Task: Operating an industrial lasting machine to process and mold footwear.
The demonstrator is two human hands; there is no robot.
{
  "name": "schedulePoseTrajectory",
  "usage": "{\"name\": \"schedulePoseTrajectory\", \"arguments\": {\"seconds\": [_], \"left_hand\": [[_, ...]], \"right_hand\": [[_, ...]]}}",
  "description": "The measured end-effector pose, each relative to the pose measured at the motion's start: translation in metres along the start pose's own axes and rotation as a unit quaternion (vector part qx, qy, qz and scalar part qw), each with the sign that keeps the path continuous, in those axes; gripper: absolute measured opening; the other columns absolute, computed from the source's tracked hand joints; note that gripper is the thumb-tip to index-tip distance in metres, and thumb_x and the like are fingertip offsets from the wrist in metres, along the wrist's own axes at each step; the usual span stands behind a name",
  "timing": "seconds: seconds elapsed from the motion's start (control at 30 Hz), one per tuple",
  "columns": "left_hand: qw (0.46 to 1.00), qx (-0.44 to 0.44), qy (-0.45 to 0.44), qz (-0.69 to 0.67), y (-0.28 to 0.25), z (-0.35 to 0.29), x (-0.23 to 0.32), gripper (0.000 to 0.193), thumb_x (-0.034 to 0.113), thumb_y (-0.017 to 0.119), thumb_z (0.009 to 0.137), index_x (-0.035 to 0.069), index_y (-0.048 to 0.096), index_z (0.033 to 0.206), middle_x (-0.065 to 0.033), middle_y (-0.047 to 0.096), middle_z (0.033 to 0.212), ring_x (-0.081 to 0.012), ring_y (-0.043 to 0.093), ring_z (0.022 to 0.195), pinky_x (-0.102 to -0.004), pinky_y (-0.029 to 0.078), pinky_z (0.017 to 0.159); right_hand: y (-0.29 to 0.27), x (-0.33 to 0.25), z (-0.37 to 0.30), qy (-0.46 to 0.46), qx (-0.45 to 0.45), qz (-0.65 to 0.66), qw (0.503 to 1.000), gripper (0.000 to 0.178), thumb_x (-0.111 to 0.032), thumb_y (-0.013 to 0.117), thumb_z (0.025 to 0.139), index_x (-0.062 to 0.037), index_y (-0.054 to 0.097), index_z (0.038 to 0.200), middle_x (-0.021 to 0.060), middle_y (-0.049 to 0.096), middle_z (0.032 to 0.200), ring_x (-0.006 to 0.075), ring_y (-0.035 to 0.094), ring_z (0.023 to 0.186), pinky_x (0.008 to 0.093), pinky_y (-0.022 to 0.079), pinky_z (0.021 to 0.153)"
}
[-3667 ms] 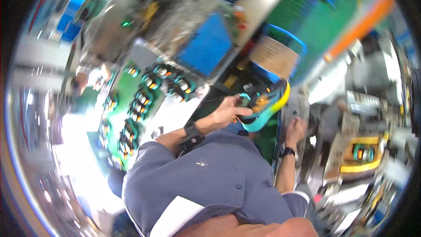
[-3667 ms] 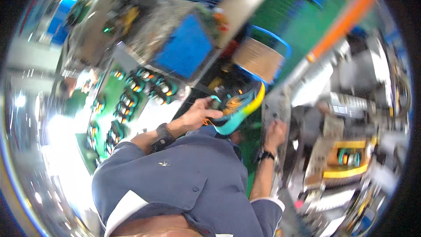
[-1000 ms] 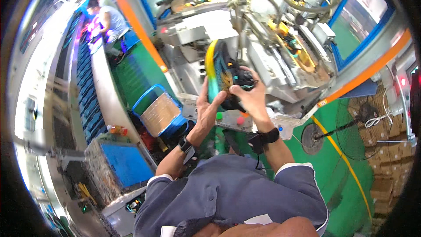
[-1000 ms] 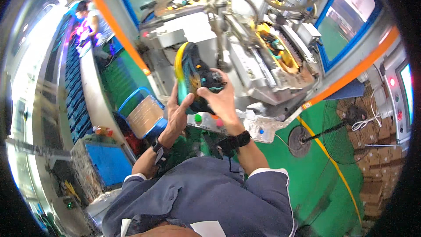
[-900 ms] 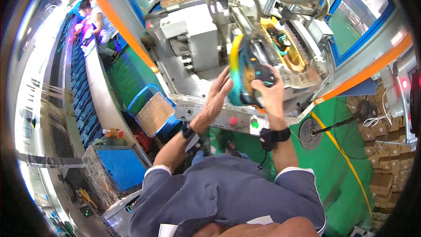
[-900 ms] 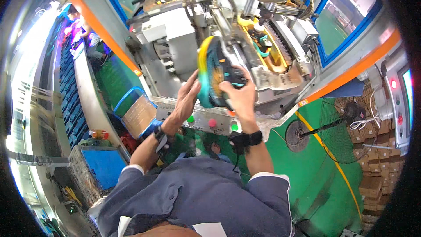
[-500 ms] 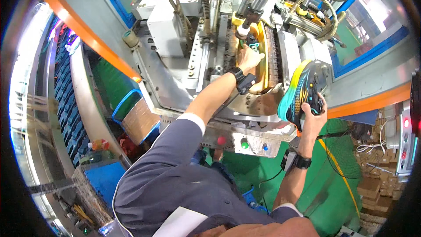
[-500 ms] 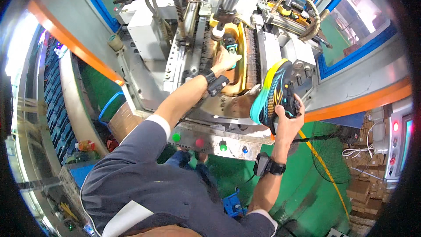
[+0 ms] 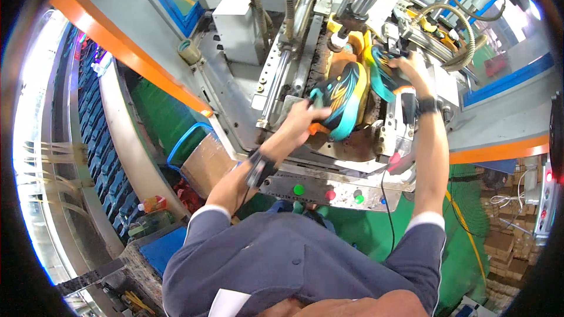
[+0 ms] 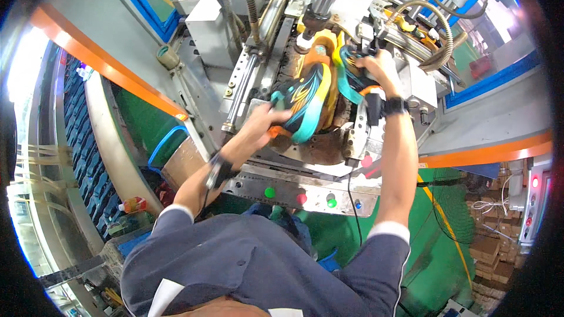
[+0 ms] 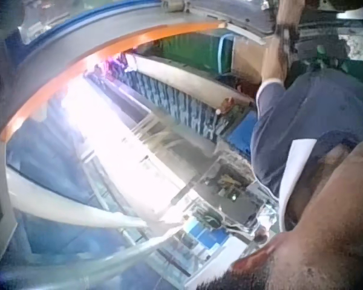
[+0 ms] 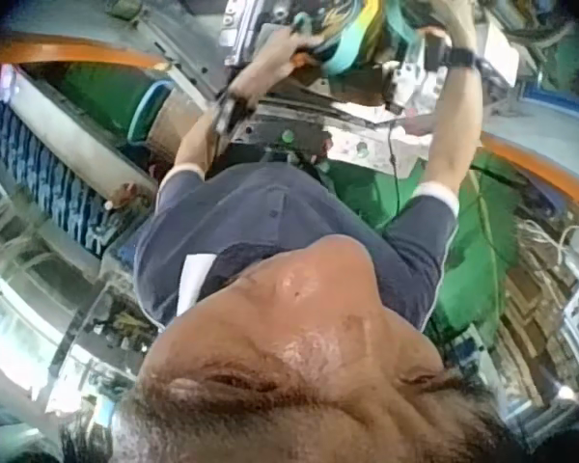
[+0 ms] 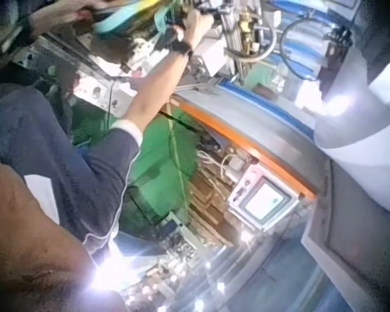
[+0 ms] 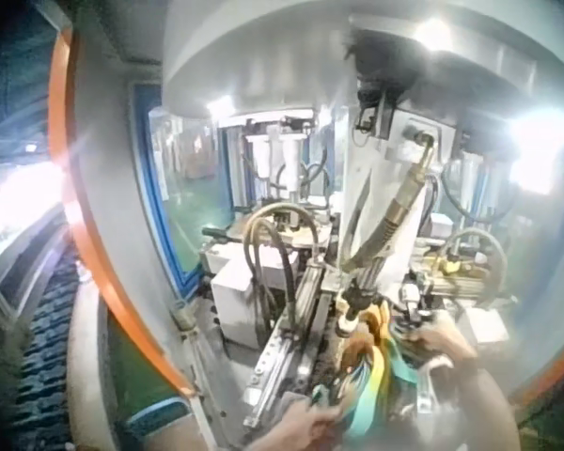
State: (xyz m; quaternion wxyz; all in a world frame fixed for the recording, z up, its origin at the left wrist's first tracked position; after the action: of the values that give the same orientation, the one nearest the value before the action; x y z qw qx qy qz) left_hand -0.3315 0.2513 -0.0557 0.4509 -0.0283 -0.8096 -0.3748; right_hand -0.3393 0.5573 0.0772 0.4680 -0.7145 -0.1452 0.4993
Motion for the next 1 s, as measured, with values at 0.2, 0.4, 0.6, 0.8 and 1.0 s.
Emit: {"name": "schedulePoseTrajectory", "arguments": {"seconds": [0.2,0.4,0.6,0.8,1.0], "left_hand": [[0.988,0.133,0.013,0.072,-0.100,-0.217,0.030,0.064,-0.001,0.073,0.070,-0.005,0.048,0.128,-0.0087,0.062,0.110,-0.0188,0.062,0.097,-0.0343,0.051,0.087],[0.945,0.254,0.191,-0.074,-0.114,-0.355,0.029,0.057,0.003,0.074,0.069,-0.003,0.052,0.122,-0.0125,0.063,0.111,-0.0226,0.066,0.093,-0.0377,0.057,0.077],[0.867,0.461,0.182,-0.051,-0.118,-0.388,-0.035,0.035,0.007,0.068,0.081,-0.001,0.057,0.113,-0.0074,0.065,0.102,-0.0160,0.063,0.088,-0.0324,0.053,0.079],[0.858,0.467,0.192,-0.098,-0.084,-0.417,-0.071,0.033,0.008,0.072,0.078,-0.003,0.061,0.107,-0.0086,0.066,0.094,-0.0164,0.064,0.085,-0.0336,0.053,0.078],[0.741,0.616,0.260,-0.065,-0.058,-0.500,-0.136,0.037,0.012,0.079,0.071,-0.002,0.065,0.103,-0.0054,0.067,0.090,-0.0142,0.062,0.080,-0.0294,0.051,0.076]], "right_hand": [[0.140,-0.004,0.081,-0.030,0.075,-0.102,0.991,0.047,-0.035,0.073,0.072,0.0039,0.061,0.096,0.0245,0.067,0.090,0.0370,0.067,0.088,0.0416,0.053,0.078],[0.195,0.013,0.083,0.036,0.129,-0.078,0.988,0.055,-0.030,0.063,0.081,0.0012,0.039,0.119,0.0241,0.067,0.099,0.0399,0.066,0.091,0.0461,0.053,0.080],[0.164,-0.084,-0.135,-0.283,0.038,-0.050,0.957,0.025,-0.017,0.056,0.088,-0.0012,0.061,0.107,0.0201,0.066,0.082,0.0376,0.064,0.077,0.0473,0.048,0.068],[0.330,-0.040,-0.318,-0.458,-0.171,-0.017,0.872,0.014,-0.016,0.062,0.084,-0.0068,0.064,0.094,0.0114,0.063,0.096,0.0309,0.059,0.095,0.0402,0.048,0.079],[0.387,-0.007,-0.331,-0.513,-0.184,0.044,0.837,0.018,0.000,0.053,0.086,-0.0048,0.064,0.099,0.0064,0.058,0.091,0.0194,0.056,0.083,0.0326,0.047,0.073]]}}
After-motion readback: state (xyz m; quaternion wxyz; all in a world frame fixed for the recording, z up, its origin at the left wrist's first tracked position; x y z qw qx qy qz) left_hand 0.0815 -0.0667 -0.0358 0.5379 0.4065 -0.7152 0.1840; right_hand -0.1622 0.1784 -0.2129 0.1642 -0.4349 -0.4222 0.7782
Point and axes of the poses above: each hand's wrist, its own z-axis towards the middle knuckle, its own y-axis out of the palm, x = y × z, the point moved 6 cm from there along z, towards the middle knuckle
